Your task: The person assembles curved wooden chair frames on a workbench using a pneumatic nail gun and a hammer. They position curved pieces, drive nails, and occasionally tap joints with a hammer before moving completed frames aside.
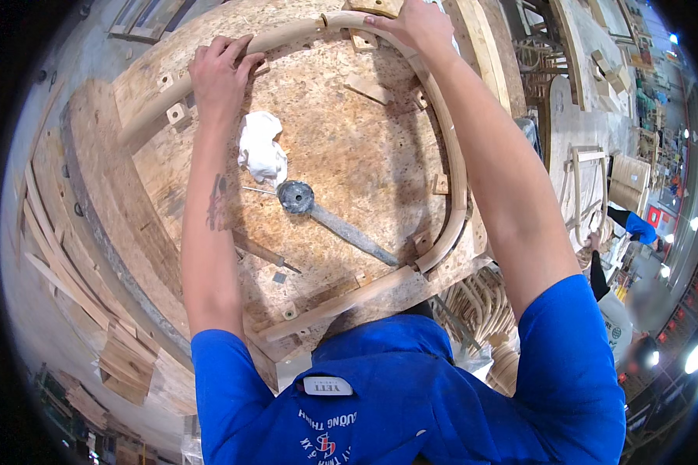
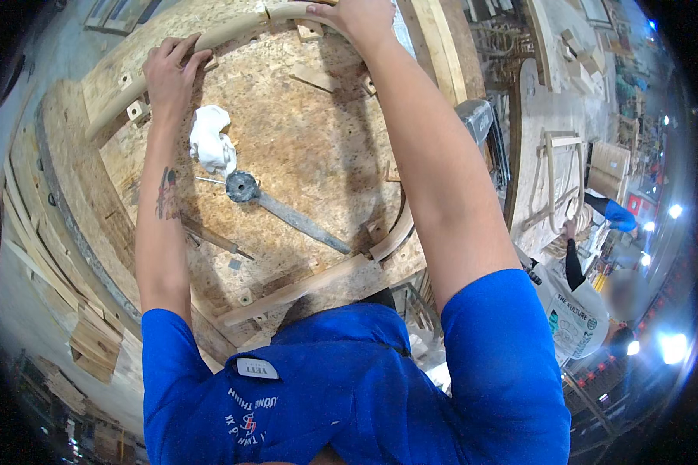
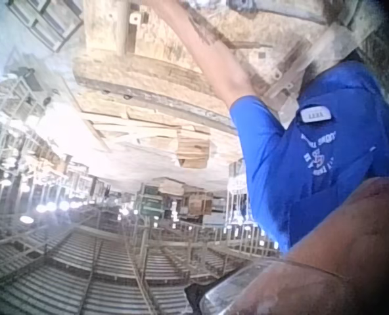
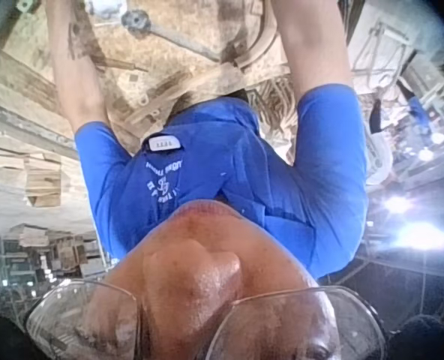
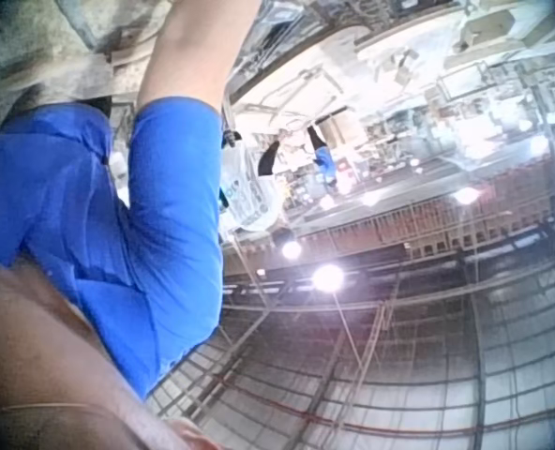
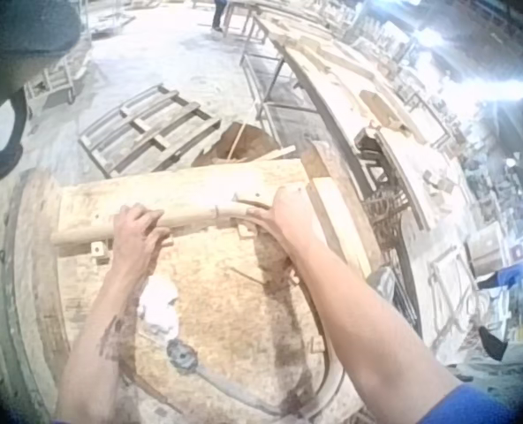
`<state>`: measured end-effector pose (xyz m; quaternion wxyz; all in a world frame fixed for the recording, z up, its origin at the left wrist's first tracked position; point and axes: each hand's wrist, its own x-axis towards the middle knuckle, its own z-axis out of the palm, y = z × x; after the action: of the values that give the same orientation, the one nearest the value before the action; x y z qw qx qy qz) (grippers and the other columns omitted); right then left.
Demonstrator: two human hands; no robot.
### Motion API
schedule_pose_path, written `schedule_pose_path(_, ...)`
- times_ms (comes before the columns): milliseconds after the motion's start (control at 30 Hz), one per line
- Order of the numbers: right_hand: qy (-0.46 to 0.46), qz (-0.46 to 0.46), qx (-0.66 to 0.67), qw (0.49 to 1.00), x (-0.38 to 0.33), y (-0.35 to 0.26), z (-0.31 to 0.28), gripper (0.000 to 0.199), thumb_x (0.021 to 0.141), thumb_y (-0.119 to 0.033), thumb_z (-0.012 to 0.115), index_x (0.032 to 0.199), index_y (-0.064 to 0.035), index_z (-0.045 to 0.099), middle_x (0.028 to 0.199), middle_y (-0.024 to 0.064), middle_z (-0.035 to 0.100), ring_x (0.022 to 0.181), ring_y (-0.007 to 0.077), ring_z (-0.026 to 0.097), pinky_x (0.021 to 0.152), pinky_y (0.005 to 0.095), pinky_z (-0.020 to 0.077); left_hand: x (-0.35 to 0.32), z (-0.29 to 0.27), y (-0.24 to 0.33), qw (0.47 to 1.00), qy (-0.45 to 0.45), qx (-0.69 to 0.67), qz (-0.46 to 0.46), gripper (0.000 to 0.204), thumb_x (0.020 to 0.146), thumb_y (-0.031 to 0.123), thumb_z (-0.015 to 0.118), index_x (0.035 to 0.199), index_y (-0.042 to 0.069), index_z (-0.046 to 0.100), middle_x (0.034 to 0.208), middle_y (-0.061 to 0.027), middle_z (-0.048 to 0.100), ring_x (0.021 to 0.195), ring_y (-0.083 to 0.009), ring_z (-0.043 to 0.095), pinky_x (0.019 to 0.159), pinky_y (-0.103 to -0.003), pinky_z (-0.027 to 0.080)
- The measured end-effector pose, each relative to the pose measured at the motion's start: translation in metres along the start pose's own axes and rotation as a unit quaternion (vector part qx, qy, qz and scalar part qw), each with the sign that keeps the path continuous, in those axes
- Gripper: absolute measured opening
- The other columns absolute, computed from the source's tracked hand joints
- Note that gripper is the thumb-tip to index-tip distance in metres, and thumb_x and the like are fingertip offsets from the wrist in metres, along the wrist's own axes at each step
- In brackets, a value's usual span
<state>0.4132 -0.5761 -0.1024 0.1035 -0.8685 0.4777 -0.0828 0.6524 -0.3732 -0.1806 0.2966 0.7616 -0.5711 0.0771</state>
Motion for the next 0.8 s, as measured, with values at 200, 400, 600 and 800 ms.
schedule_pose_path(200,-0.009,-0.003,-0.045,0.999,0.005,0.006,0.009,0.080,0.070,-0.073,0.080,0.094,0.0035,0.073,0.087,0.0255,0.073,0.084,0.0385,0.073,0.074,0.0467,0.0574,0.001,-0.003,-0.001,1.000,-0.020,-0.011,0.006,0.035,0.087,0.035,0.078,0.116,0.017,0.079,0.099,-0.0018,0.068,0.093,-0.0264,0.059,0.088,-0.042,0.046)
schedule_pose_path(400,-0.002,0.034,-0.085,0.996,0.008,0.004,0.014,0.078,0.070,-0.074,0.079,0.092,0.0008,0.073,0.085,0.0236,0.074,0.083,0.0370,0.074,0.074,0.0468,0.0579,0.008,0.000,-0.007,0.999,-0.024,-0.030,0.014,0.036,0.086,0.038,0.079,0.114,0.016,0.080,0.096,-0.0032,0.068,0.092,-0.0270,0.059,0.088,-0.042,0.046)
schedule_pose_path(600,-0.023,0.035,-0.069,0.997,0.008,0.008,0.015,0.078,0.070,-0.074,0.080,0.090,0.0010,0.073,0.087,0.0241,0.074,0.085,0.0380,0.074,0.075,0.0479,0.0575,0.007,0.004,-0.011,0.999,-0.013,-0.037,0.023,0.036,0.086,0.040,0.078,0.114,0.017,0.080,0.096,-0.0040,0.068,0.093,-0.0265,0.059,0.088,-0.041,0.046)
schedule_pose_path(800,-0.024,0.040,-0.048,0.998,0.008,-0.002,0.009,0.080,0.068,-0.072,0.082,0.093,0.0039,0.075,0.091,0.0262,0.074,0.086,0.0390,0.073,0.075,0.0483,0.0573,0.006,0.006,-0.014,0.999,-0.031,-0.029,0.002,0.038,0.086,0.043,0.077,0.115,0.019,0.081,0.098,-0.0030,0.068,0.095,-0.0260,0.059,0.088,-0.041,0.046)
